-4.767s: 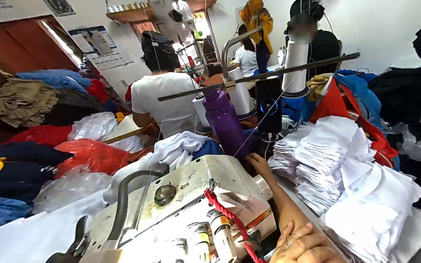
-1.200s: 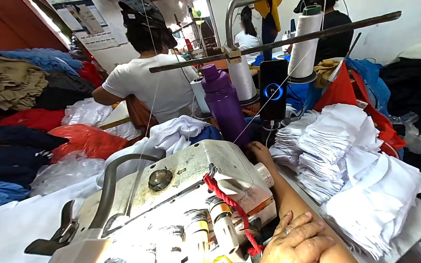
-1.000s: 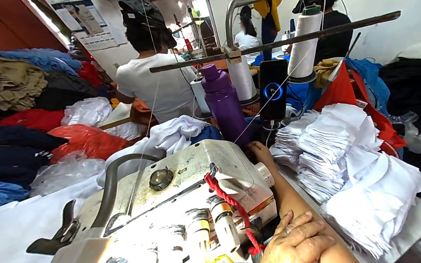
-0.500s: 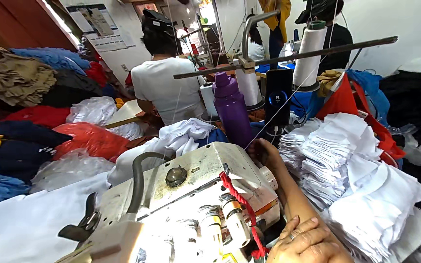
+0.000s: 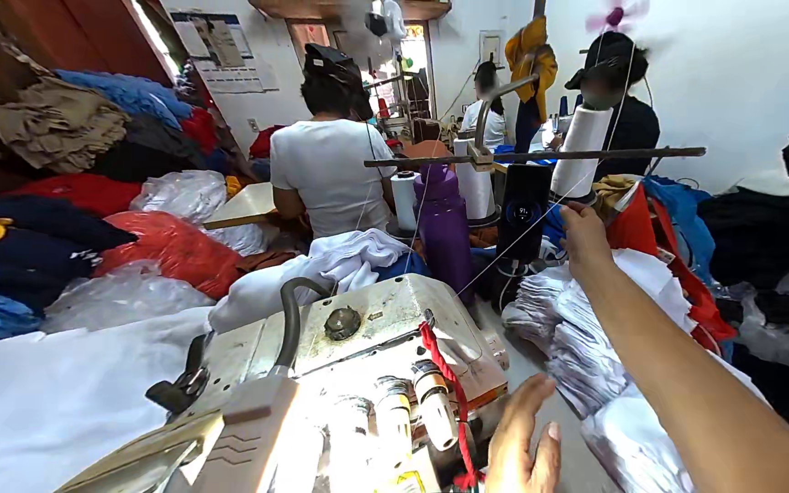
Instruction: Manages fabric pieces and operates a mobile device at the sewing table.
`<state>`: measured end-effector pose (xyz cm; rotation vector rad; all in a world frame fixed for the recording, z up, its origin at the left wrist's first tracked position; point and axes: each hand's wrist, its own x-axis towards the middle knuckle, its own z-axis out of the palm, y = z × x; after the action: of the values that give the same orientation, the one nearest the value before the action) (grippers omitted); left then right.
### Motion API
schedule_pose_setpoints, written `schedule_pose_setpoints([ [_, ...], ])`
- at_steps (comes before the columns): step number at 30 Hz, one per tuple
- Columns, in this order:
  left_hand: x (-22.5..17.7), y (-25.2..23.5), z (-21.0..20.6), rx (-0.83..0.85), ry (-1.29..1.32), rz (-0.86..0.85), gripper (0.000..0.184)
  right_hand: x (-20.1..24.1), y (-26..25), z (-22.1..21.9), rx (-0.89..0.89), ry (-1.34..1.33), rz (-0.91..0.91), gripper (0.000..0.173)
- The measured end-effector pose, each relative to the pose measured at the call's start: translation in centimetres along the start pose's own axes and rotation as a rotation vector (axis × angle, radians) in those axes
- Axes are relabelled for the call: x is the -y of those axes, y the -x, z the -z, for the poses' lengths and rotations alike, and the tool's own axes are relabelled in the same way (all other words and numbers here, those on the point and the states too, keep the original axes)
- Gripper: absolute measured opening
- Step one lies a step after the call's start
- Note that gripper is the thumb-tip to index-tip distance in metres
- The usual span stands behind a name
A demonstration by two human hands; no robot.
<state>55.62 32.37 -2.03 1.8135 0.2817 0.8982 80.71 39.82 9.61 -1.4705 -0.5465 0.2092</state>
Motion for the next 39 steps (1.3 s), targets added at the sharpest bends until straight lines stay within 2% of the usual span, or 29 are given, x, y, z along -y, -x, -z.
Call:
schedule_pose_setpoints([
  [5,-2.5,-4.1,-1.7,-0.155,0.218,0.130,0.049,-1.1,-3.3,-0.4,0.158,0.467,-0.080,0.055],
  [7,-3.0,-5.8,-2.0,-0.222,0.284,0.180,0.051,-1.9,-4.0,-0.9,0.168,0.504,-0.089,0.053],
  [10,-2.4,-7.0,-2.7,-0.308,0.359,0.215,0.053,-1.4,-3.9,-1.6,0.088,0.401,0.018,0.058],
  [13,-0.4,-6.6,-3.9,-0.377,0.289,0.125,0.055,0.1,-4.0,-2.7,-0.023,0.330,0.076,0.081],
  [16,2.0,-6.0,-4.8,-0.360,0.082,-0.003,0.049,1.1,-3.4,-4.5,-0.109,0.428,0.120,0.104],
  [19,3.3,-5.8,-4.4,-0.318,-0.013,-0.032,0.045,0.9,-2.7,-7.1,-0.147,0.566,0.103,0.117],
  [25,2.9,-5.1,-4.1,-0.258,0.083,0.111,0.048,-0.9,-2.3,-9.5,-0.185,0.635,0.159,0.116],
  [30,2.2,-5.2,-3.8,-0.220,0.162,0.250,0.046,-2.0,-2.3,-9.7,-0.232,0.749,0.198,0.104],
  [35,2.1,-5.4,-3.8,-0.195,0.136,0.264,0.047,-1.7,-2.4,-9.3,-0.266,0.680,0.195,0.103],
  [39,2.2,-5.6,-3.9,-0.178,0.104,0.273,0.053,-1.8,-2.0,-8.0,-0.354,0.557,0.282,0.108],
])
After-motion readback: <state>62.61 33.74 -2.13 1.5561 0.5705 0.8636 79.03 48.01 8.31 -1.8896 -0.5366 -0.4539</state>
